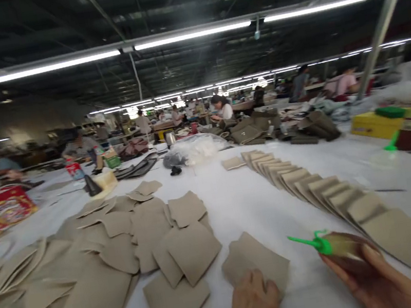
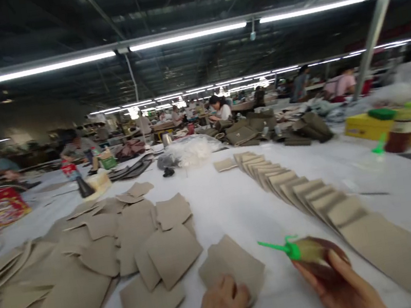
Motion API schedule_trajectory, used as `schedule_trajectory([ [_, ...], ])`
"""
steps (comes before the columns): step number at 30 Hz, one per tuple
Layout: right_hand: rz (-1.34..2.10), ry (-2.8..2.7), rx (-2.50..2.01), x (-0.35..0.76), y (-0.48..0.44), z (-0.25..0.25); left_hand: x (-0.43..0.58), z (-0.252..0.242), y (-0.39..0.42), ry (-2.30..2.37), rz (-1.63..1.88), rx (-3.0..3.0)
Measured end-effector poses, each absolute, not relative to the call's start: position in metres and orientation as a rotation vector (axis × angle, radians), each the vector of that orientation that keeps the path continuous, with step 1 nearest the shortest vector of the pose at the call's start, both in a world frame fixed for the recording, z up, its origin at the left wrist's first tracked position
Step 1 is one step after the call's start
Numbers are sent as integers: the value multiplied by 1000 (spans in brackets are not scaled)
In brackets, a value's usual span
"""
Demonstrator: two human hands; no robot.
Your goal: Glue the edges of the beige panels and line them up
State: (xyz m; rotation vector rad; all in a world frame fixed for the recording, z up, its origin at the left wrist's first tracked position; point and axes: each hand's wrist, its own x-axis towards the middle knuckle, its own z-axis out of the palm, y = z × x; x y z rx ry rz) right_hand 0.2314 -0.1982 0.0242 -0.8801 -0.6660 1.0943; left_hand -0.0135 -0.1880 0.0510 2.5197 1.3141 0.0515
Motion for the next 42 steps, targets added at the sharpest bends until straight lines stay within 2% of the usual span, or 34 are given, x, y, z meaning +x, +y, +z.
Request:
schedule_trajectory([
  [4, 1159, -532, -827, 230, -219, 38, -14, 57, -192, 1412, 121, 2323],
  [12, 1095, -581, -903, 228, -250, 42, 6, 75, -185, 1484, -136, 2372],
  [20, 976, -630, -1013, 231, -251, 46, 32, 76, -174, 1575, -198, 2394],
  [30, 765, -844, -1197, 234, -247, 43, 16, 74, -151, 1472, -151, 2523],
  [42, 393, -1272, -1383, 213, -224, 62, 12, 65, -139, 1374, -24, 2519],
])
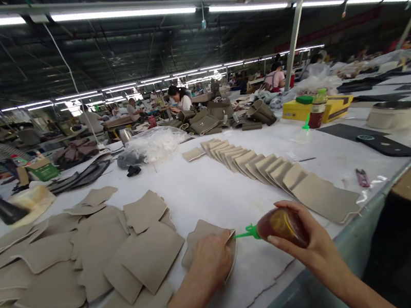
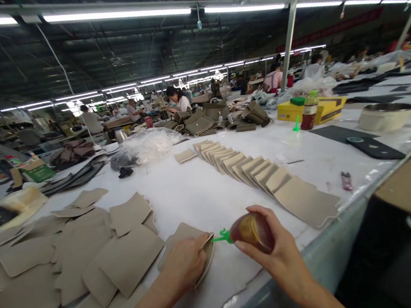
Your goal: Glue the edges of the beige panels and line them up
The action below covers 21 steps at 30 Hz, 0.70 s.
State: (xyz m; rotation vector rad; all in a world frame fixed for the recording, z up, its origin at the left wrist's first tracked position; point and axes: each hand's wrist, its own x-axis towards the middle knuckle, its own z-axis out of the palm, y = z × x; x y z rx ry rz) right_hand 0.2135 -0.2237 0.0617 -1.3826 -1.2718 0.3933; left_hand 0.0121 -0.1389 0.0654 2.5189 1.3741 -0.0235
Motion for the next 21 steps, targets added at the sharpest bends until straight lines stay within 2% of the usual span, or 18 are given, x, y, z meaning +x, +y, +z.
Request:
schedule_trajectory([
  [7, 214, -1510, -1403, 206, -223, 66, 11, 55, -144, 1414, 33, 2532],
  [21, 442, -1383, -1432, 218, -220, 57, 6, 55, -149, 1376, 31, 2510],
])
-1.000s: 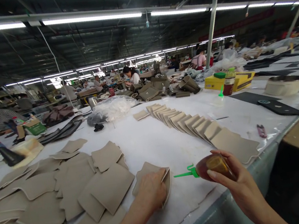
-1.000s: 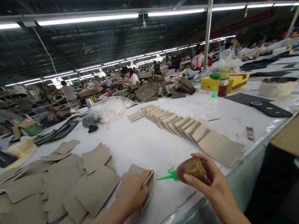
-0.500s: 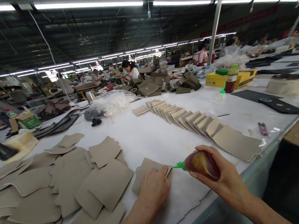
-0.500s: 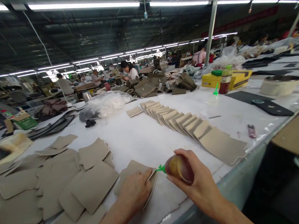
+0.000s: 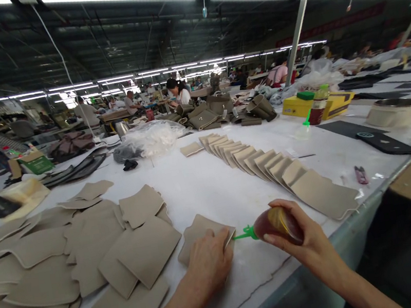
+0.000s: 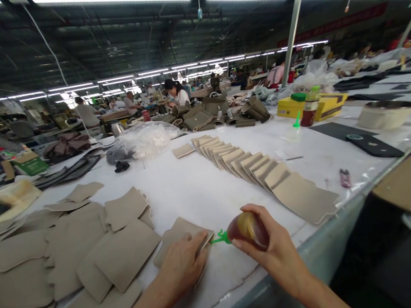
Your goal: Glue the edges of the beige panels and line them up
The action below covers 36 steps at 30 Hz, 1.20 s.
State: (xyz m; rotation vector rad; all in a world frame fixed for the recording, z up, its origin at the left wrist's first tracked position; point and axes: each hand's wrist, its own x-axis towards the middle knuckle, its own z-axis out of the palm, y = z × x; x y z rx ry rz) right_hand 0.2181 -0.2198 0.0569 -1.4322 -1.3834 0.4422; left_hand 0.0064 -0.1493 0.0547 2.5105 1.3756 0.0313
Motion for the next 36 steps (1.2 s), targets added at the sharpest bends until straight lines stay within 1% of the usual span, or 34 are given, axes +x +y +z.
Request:
schedule_trajectory([
  [2, 468, -1366, -1413, 220, -219, 54, 6, 56, -150, 1363, 20, 2523],
  [7, 377, -1350, -1381, 226, -219, 48, 4, 60, -152, 1359, 9, 2532],
  [13, 615, -1332, -1353, 226, -226, 46, 1, 61, -153, 1319, 23, 2508],
  [18, 471, -1281, -1357, 227, -220, 45, -2, 61, -153, 1301, 42, 2492],
  [20, 542, -1277, -1352, 225, -223, 44, -3, 61, -153, 1285, 45, 2490],
  [24, 845, -1242, -1275, 218, -237, 44, -5, 60, -152, 1262, 81, 2470],
  [29, 814, -1168, -1262, 214, -242, 45, -9, 58, -152, 1230, 122, 2435],
  [33, 923, -1231, -1220, 211, -245, 43, -11, 57, -152, 1212, 133, 2412],
  [36, 915, -1193, -1219, 208, -249, 42, -12, 56, -152, 1216, 130, 2409],
])
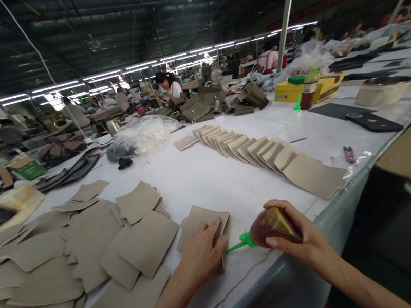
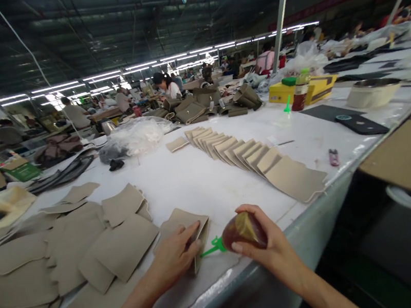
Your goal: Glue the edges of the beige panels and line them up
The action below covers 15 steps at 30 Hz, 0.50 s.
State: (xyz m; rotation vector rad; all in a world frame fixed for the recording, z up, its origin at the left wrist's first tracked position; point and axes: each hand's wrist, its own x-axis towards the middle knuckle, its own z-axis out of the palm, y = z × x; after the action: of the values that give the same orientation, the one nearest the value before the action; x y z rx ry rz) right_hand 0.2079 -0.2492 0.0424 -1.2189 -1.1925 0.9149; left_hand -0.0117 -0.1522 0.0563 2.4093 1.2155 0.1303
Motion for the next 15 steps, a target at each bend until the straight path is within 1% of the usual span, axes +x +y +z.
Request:
schedule_trajectory([
  [2, 910, -1164, -1219, 206, -252, 42, -12, 56, -153, 1222, 135, 2397],
  [6, 1011, -1174, -1147, 203, -258, 39, -13, 52, -152, 1226, 143, 2385],
  [11, 960, -1116, -1168, 202, -263, 34, -13, 50, -153, 1236, 150, 2375],
  [15, 1029, -1168, -1118, 202, -262, 32, -13, 51, -154, 1241, 135, 2365],
])
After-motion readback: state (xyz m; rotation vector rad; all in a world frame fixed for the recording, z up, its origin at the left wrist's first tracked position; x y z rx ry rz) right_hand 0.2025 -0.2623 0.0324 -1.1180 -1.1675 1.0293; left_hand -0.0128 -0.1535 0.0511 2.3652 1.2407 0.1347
